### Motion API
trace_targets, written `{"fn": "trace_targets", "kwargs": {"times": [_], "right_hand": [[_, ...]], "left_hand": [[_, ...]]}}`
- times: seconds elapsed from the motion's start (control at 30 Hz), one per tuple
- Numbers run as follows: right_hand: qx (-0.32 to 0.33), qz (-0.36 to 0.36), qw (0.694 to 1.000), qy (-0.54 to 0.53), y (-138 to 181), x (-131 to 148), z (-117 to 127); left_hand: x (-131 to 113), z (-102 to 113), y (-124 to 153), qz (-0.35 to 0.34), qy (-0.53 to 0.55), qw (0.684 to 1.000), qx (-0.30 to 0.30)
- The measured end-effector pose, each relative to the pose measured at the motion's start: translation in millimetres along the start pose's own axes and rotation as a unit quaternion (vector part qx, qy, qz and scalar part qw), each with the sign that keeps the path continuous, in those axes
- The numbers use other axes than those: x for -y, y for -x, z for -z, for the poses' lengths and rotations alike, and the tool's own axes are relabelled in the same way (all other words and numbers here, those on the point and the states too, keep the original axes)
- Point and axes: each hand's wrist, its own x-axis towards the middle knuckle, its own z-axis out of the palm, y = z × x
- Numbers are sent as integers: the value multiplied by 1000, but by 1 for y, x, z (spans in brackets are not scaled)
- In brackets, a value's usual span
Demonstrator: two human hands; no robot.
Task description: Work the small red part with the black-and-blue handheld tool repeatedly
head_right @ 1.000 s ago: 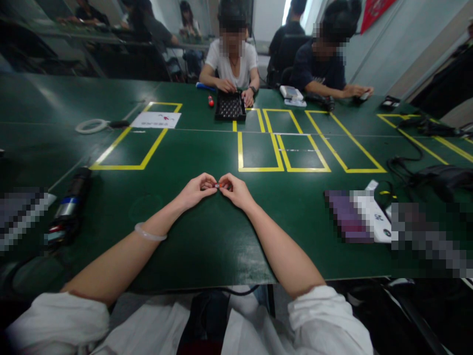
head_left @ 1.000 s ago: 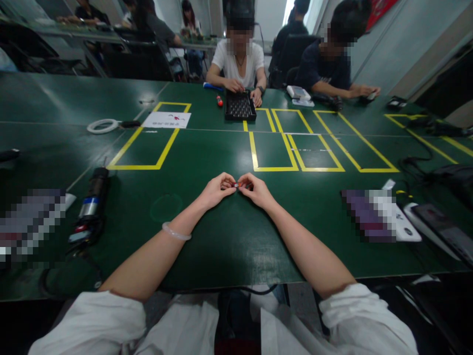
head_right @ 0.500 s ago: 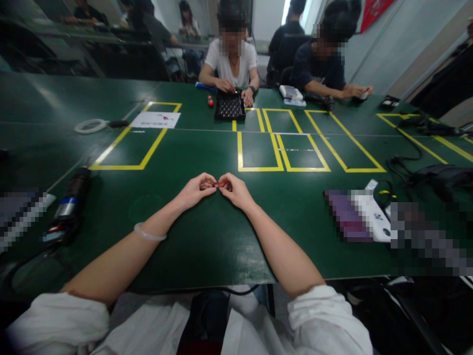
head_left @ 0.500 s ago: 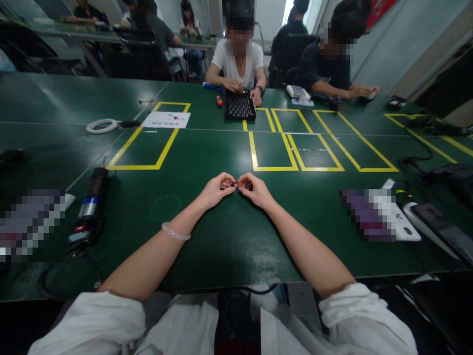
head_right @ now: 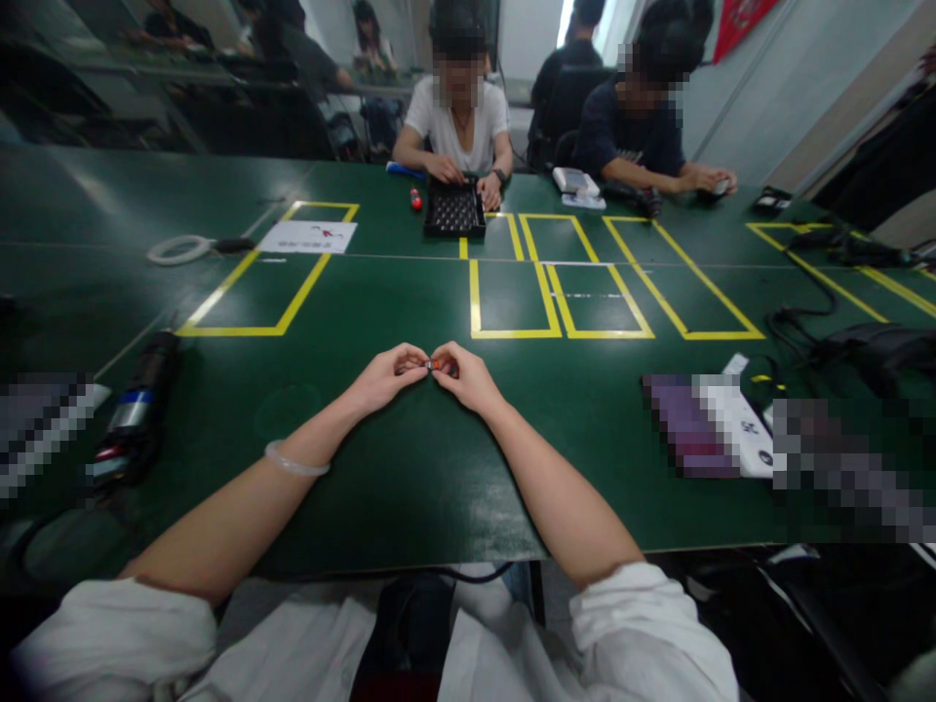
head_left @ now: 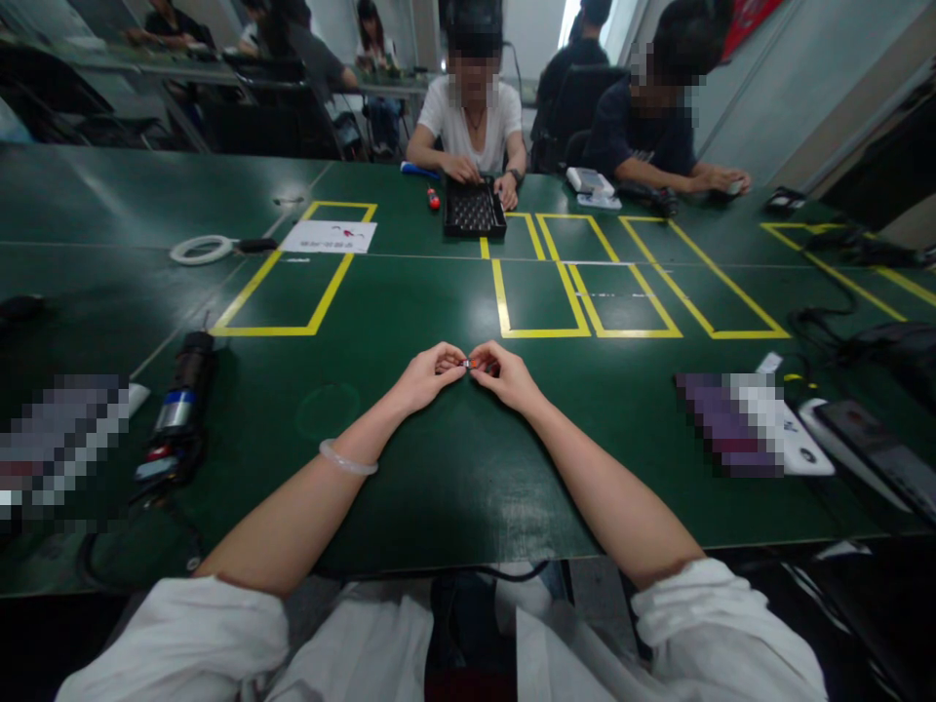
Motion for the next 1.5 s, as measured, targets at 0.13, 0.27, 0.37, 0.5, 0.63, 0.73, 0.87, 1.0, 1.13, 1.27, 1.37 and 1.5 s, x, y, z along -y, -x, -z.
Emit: {"fn": "trace_targets", "kwargs": {"times": [0.13, 0.27, 0.37, 0.5, 0.63, 0.73, 0.87, 1.0, 1.13, 1.27, 1.37, 1.5], "right_hand": [[-16, -4, 1000, 11, 0, -3, 0], [-17, -19, 1000, -2, 0, -3, 0], [-9, -24, 999, -31, -1, -3, 0], [-6, -31, 999, -42, -1, -3, 0], [-12, -41, 997, -67, 0, -2, 0], [-20, -45, 997, -54, 0, -2, 0], [-23, -46, 998, -46, 0, -2, 0], [-22, -47, 998, -47, 0, -2, 0], [-21, -48, 997, -48, 0, -1, 0], [-18, -46, 997, -51, 0, -2, 0], [-12, -35, 998, -53, 1, -2, 0], [-7, -8, 1000, -13, 1, -1, 0]], "left_hand": [[-3, 1, 0, 13, -6, 1000, 2], [-7, 1, 0, 23, -3, 1000, -2], [-9, 1, 1, 25, -12, 1000, -1], [-8, 1, 0, 16, -26, 1000, 4], [-5, 0, -2, 16, 6, 1000, 9], [-4, -1, -2, 18, 13, 1000, 10], [-6, -1, -2, 17, 6, 1000, 8], [-6, -1, -1, 19, 6, 1000, 7], [-5, -1, -2, 19, 8, 1000, 7], [-7, -1, -1, 18, 1, 1000, 8], [-9, -1, 0, 24, 8, 1000, 8], [-9, -1, 1, 28, -8, 1000, -4]]}}
